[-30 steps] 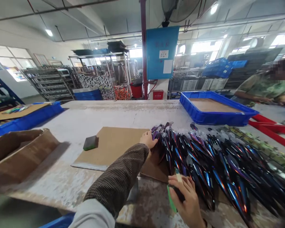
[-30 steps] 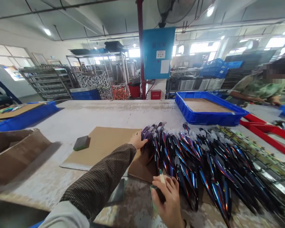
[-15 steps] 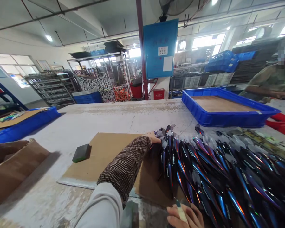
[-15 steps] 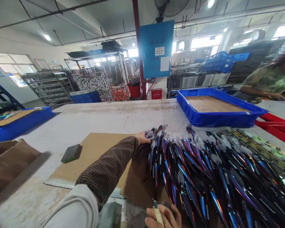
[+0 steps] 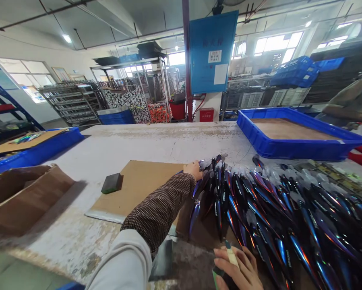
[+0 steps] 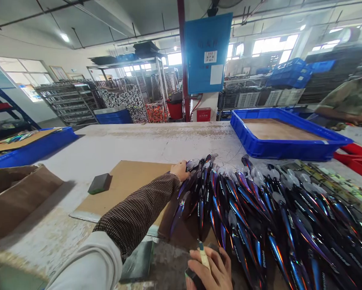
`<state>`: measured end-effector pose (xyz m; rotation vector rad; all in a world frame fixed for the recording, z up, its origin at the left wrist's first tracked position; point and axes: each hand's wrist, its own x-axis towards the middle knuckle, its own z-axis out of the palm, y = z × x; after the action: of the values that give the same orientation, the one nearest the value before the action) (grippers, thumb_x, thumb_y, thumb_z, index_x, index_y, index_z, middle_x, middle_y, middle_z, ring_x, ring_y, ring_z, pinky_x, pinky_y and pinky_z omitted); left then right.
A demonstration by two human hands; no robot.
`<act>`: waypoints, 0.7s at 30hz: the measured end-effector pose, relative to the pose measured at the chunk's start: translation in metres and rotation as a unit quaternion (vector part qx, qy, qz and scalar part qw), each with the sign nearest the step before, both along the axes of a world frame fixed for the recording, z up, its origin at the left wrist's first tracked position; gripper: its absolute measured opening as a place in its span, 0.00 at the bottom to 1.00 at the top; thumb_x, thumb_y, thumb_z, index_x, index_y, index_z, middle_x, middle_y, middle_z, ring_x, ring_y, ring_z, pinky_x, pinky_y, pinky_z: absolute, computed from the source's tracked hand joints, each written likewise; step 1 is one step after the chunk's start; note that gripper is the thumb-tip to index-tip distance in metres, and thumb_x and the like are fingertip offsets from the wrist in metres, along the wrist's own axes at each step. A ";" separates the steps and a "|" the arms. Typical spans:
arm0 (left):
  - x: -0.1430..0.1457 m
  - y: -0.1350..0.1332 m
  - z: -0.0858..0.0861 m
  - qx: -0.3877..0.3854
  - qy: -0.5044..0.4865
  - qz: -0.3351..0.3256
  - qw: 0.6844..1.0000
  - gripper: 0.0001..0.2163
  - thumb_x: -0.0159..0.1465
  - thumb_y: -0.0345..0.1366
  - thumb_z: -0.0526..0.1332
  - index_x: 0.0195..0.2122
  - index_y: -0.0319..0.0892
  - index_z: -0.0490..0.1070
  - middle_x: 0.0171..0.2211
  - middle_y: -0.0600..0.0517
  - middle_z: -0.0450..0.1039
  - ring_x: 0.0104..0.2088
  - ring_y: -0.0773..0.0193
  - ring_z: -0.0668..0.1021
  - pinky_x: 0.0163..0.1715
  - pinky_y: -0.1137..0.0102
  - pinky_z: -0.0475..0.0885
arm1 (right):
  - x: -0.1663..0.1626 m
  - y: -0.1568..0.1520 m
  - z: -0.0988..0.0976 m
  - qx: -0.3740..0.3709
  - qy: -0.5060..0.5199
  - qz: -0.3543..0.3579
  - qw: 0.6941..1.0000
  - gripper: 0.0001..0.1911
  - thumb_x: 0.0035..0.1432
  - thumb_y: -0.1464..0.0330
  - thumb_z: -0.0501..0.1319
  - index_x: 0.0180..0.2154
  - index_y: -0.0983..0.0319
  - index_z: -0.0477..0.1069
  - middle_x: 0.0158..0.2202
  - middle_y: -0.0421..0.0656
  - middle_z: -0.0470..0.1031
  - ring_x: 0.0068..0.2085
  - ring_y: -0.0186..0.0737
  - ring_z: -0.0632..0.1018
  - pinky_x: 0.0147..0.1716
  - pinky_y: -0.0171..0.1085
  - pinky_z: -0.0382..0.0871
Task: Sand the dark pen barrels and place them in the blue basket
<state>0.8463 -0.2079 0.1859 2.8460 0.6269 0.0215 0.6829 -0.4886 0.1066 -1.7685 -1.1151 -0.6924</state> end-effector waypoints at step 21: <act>-0.219 0.055 -0.031 0.046 -0.032 0.060 0.997 0.36 0.63 0.40 0.61 0.70 0.43 0.46 0.63 0.40 0.60 0.62 0.49 0.65 0.60 0.57 0.61 | 0.000 -0.012 0.006 -0.074 0.000 0.066 0.995 0.08 0.69 0.63 0.57 0.46 0.55 0.72 0.48 0.40 0.78 0.45 0.52 0.78 0.49 0.51 0.62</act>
<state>0.6275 -0.1529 0.1548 2.8767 0.8030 0.1643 0.6828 -0.5003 0.1124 -1.7992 -1.3000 -0.5419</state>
